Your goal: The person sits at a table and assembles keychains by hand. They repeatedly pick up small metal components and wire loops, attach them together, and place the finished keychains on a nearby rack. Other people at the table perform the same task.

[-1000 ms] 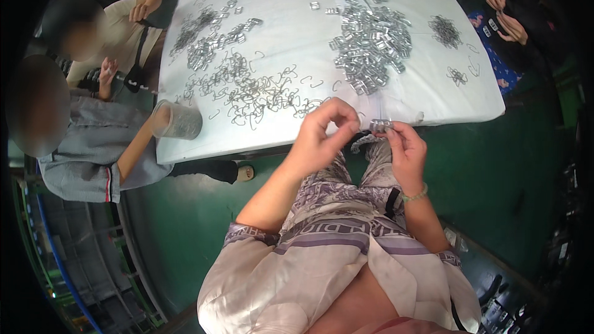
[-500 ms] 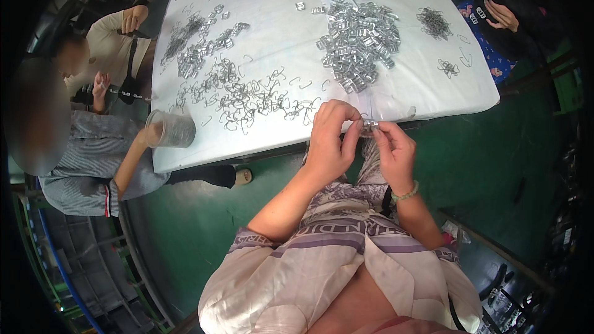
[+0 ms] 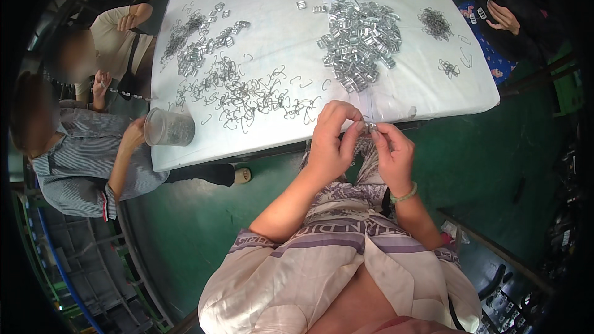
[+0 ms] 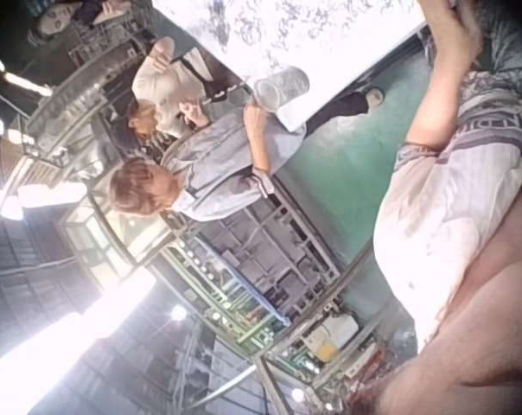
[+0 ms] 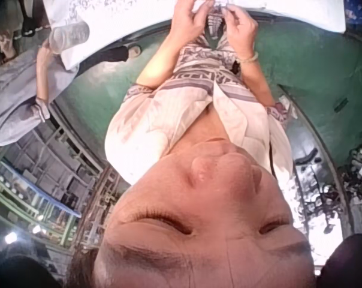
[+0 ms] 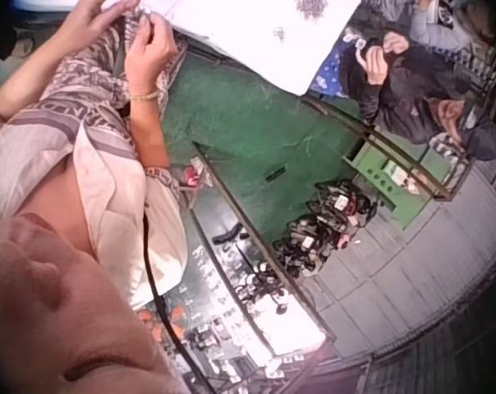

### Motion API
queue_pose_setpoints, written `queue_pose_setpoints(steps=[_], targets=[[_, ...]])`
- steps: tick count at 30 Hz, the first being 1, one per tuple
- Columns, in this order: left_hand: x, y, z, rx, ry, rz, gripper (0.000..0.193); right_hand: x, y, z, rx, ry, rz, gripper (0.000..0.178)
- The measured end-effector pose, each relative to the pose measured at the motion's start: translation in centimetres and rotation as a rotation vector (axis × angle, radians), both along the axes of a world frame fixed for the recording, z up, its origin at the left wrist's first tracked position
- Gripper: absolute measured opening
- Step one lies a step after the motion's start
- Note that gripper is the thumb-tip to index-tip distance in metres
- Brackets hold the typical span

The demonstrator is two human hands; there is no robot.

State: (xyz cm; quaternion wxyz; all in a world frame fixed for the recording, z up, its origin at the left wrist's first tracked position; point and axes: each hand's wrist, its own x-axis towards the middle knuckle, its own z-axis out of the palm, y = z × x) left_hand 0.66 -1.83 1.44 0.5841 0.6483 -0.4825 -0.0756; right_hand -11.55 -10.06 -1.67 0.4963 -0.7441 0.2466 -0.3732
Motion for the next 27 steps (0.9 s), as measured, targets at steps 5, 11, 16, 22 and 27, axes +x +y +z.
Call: queue_pose_setpoints(steps=[5,11,16,22,27], targets=[[-0.4,0.3,-0.6,-0.044,0.333,-0.107,0.006,-0.1,-0.8,-0.6,0.125,-0.094,0.139,0.012],[-0.6,1.2,-0.9,-0.025,0.335,-0.128,0.007,1.9,-8.2,-4.9,0.067,0.005,-0.092,0.019],[-1.0,1.6,-0.2,0.004,0.332,-0.147,0.008,6.1,-14.8,-6.9,-0.268,0.34,-0.261,0.025],[-0.6,1.9,-0.5,0.015,0.314,-0.123,0.008,8.7,-17.2,-8.5,-0.328,0.518,-0.269,0.031],[-0.5,2.0,-0.6,0.028,0.303,-0.127,0.008,7.3,-16.9,-6.0,-0.257,0.683,-0.089,0.034]])
